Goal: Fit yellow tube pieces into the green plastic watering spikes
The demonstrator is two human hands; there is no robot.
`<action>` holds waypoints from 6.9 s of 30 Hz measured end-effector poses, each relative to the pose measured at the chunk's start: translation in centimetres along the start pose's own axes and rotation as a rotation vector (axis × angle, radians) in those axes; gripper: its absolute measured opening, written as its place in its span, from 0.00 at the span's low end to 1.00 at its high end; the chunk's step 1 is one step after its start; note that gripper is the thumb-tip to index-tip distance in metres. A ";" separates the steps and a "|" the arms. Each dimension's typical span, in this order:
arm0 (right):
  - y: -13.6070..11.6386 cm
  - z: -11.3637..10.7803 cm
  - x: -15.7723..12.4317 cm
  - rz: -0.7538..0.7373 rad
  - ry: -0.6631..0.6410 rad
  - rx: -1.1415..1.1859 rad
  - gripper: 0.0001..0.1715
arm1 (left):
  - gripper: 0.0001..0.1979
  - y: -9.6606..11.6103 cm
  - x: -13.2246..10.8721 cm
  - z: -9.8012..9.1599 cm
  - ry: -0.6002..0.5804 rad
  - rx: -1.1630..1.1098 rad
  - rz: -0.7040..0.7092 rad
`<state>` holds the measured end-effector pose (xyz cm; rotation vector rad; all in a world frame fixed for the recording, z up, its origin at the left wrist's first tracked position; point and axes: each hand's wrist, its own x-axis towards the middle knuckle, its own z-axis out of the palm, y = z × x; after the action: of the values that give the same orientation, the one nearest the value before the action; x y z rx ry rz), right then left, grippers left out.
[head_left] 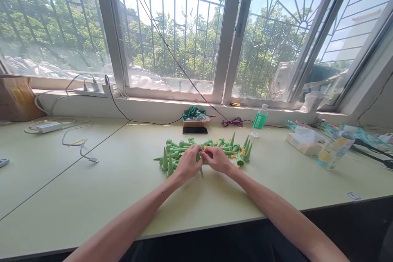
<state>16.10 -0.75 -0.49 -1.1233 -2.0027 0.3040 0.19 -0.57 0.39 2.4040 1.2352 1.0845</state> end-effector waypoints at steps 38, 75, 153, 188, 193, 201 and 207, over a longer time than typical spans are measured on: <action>0.5 0.1 0.0 -0.031 -0.046 -0.100 0.25 | 0.05 0.1 -0.2 0.0 -0.029 -0.053 0.045; 0.2 -0.1 0.0 -0.035 -0.032 -0.016 0.25 | 0.05 -0.1 -0.1 0.1 -0.028 -0.107 0.074; -0.6 0.0 0.3 0.186 0.230 0.310 0.25 | 0.06 0.3 0.5 -0.2 0.035 -0.511 0.167; -0.9 0.4 0.5 0.093 0.266 0.267 0.23 | 0.05 -0.3 0.3 0.0 0.115 -0.461 0.224; -0.9 0.5 0.5 0.101 0.264 0.250 0.23 | 0.07 -0.1 0.3 -0.1 0.088 -0.439 0.237; -0.8 0.4 0.6 0.098 0.244 0.263 0.22 | 0.07 0.1 0.2 0.0 0.071 -0.439 0.236; -0.6 0.6 0.6 0.105 0.241 0.250 0.23 | 0.08 0.0 0.1 0.0 0.060 -0.411 0.232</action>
<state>15.09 -0.50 -0.19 -1.0539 -1.6478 0.4383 0.24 -0.46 0.45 2.2397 0.6717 1.3336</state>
